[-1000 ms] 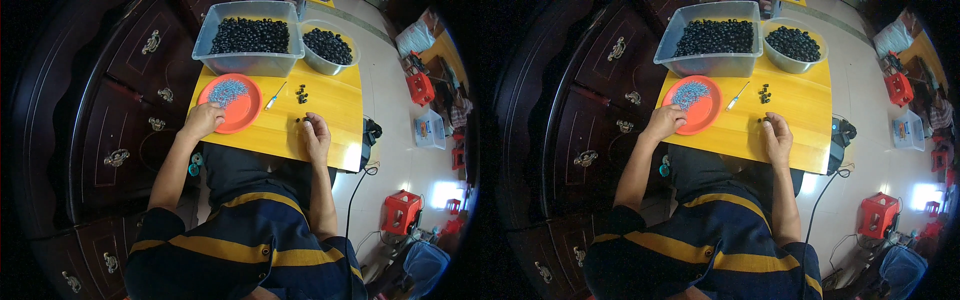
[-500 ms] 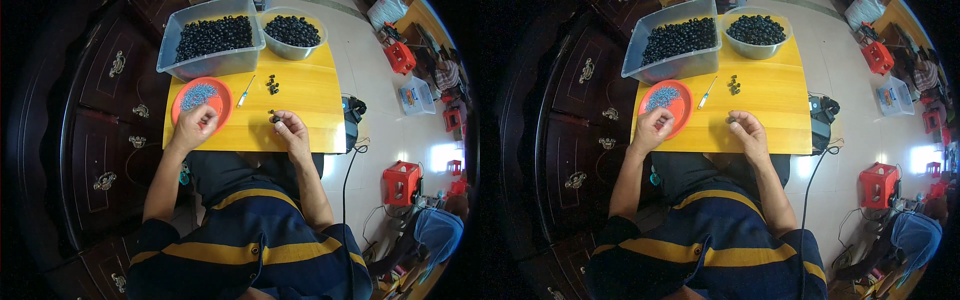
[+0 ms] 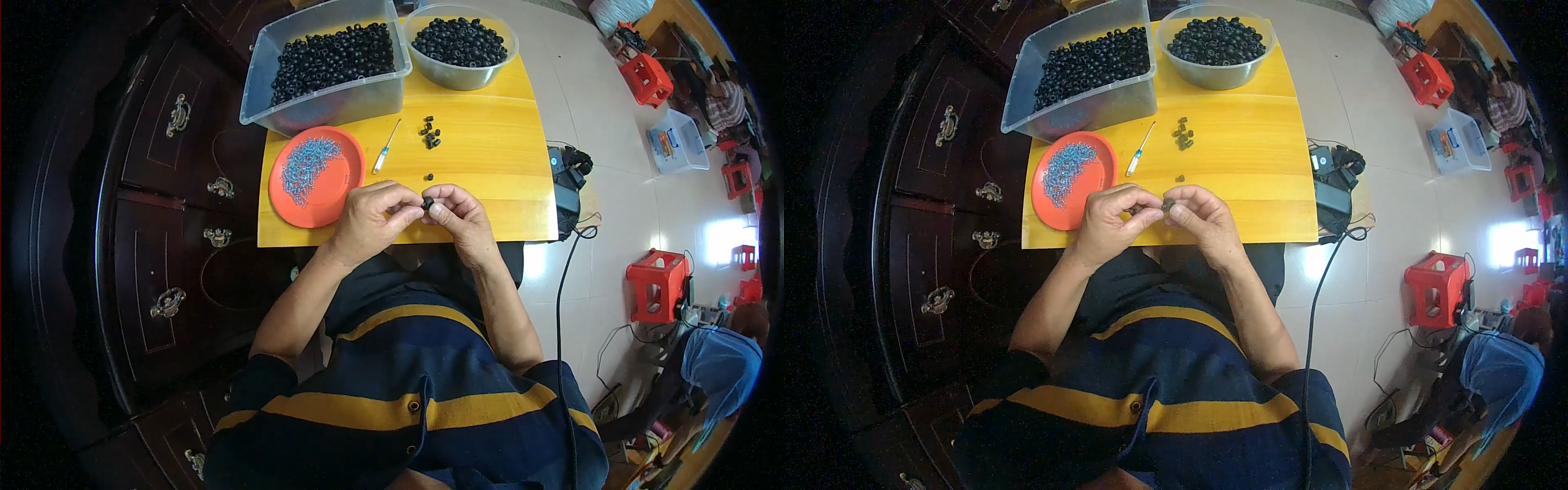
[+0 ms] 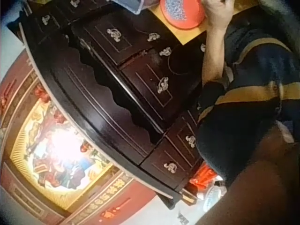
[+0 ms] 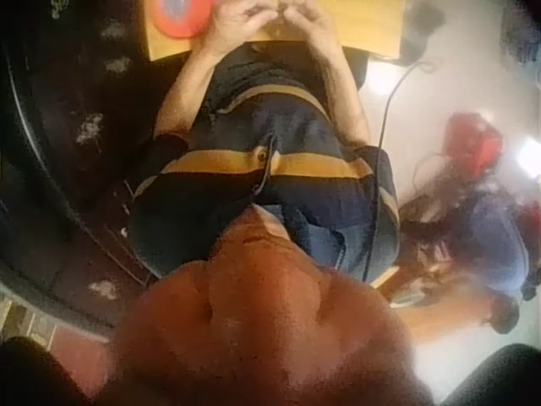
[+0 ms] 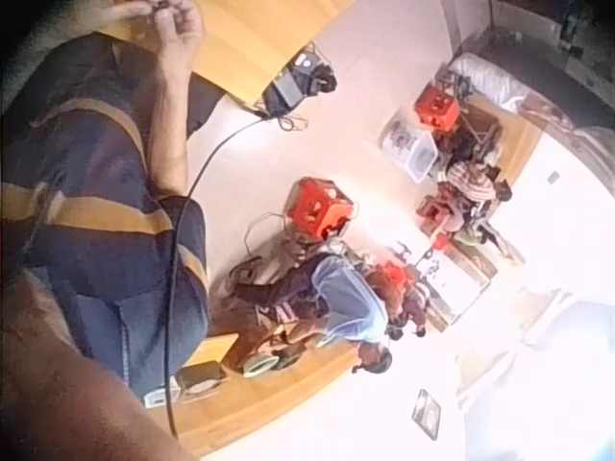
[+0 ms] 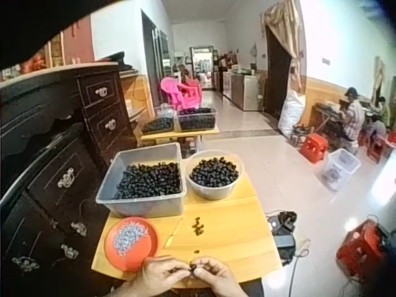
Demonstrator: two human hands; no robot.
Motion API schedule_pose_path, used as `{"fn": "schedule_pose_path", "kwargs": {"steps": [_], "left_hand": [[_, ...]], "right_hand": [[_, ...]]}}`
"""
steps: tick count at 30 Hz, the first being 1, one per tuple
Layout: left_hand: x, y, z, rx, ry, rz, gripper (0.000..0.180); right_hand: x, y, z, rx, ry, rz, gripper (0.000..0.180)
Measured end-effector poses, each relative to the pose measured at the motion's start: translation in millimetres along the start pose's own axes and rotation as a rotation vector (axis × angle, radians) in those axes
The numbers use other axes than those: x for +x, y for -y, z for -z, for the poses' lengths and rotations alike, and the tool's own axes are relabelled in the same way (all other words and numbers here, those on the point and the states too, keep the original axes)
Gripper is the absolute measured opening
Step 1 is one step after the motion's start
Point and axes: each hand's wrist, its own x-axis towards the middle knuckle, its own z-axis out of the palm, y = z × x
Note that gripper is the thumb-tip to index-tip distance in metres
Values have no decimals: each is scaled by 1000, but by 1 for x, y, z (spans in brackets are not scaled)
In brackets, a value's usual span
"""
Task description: The person assembles small black plastic components by hand, inserting tiny beads into them.
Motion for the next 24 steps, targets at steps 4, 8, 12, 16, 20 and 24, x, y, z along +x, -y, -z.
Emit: {"fn": "schedule_pose_path", "kwargs": {"steps": [4,8,12,16,20,24], "left_hand": [[2,5,-5,16,23,-46,10],[-1,11,-7,-68,131,164,10],[-5,17,-11,-345,252,302,20],[-1,12,-12,-423,323,324,34],[7,13,-16,-530,386,338,36],[23,28,-18,-564,220,340,32]], "right_hand": [[-2,0,4,-29,-3,-31,20],[-6,-1,13,-26,75,-84,17],[-6,1,25,20,244,-162,17],[-5,3,29,19,282,-147,19],[-6,-4,37,238,321,-135,19],[-1,-4,38,322,182,-119,18]]}}
